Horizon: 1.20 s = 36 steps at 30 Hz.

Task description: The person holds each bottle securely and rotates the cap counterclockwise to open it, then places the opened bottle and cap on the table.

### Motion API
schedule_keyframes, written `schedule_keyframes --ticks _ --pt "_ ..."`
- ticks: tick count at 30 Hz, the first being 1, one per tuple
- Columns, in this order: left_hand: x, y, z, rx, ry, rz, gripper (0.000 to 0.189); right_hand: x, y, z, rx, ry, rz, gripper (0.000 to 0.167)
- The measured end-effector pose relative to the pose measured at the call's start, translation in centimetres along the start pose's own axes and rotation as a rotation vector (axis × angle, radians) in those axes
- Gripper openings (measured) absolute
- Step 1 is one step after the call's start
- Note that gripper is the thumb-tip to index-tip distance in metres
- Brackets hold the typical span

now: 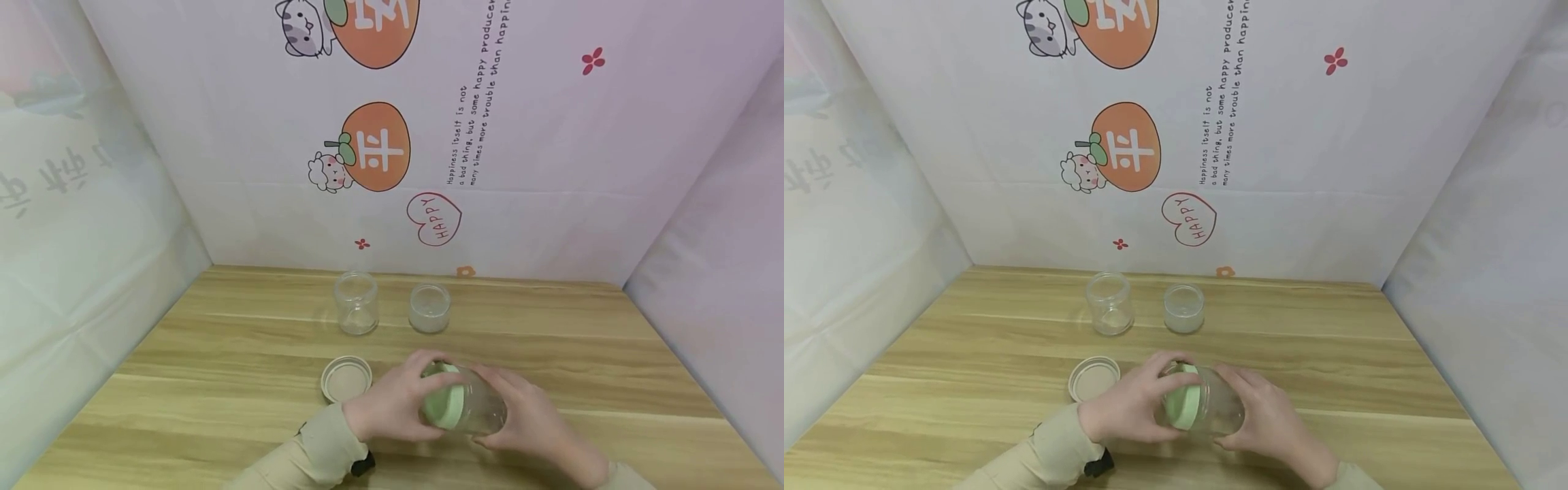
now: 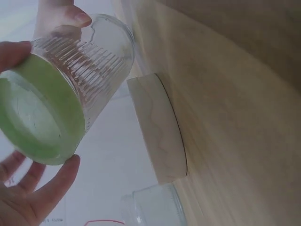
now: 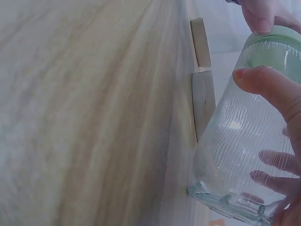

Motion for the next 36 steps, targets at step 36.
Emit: schedule_keyframes --ticks 36 --pt "-2.9 -1.0 -1.2 0.129 -0.330 -0.476 0.072 3.2 -2.1 0.2 -0.009 0.157 0.139 0.100"
Point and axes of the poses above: each hand's wrist, its own z-axis towards the middle knuckle, its own y-axis out of the palm, x = y × z, the point moved 10 cm from there along z, towards the middle knuckle, and after that the axes turned 7 degrees about y, right-handed, at the moved point
